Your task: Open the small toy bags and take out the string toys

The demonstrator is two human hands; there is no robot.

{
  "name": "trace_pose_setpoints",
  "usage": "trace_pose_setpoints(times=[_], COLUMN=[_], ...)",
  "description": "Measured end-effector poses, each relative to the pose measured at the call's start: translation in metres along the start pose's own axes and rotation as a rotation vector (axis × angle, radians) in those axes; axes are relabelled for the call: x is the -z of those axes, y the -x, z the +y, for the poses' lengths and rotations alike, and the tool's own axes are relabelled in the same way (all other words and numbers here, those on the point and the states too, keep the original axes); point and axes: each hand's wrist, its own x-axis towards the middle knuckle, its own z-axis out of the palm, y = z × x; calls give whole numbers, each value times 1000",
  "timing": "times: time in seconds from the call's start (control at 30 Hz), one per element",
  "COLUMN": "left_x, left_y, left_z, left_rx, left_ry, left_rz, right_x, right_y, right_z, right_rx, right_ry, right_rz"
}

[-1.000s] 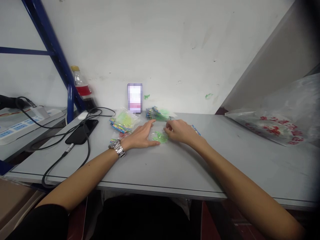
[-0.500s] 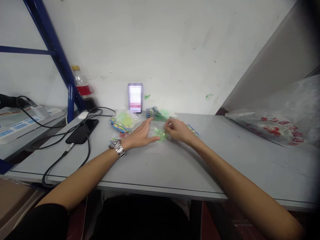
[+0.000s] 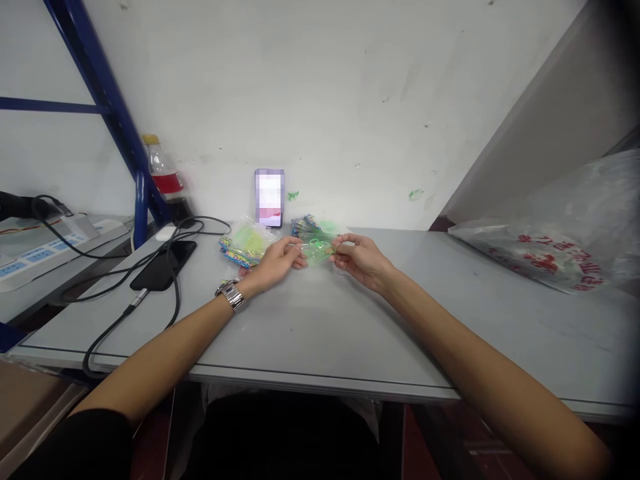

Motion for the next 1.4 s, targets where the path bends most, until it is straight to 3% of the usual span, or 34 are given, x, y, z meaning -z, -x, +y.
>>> trace_pose_setpoints(times=[0.17,0.37,0.77,1.4], left_x=[-2,-1,1,3], left_y=[1,-3,-4,-7], left_z=[6,6,9,4], left_rx=[-29,-41,-52,-85], left_ry=[92,156,345,323], left_rz=[76,159,184,188], right_x=[-4,1,2,3], right_y=[2,-3,-4,-8], right_z=[3,6,10,13], right_rx=[-60,16,167,291], right_ry=[-35,50,-26,84], right_rz=[-15,-53,-139,-131])
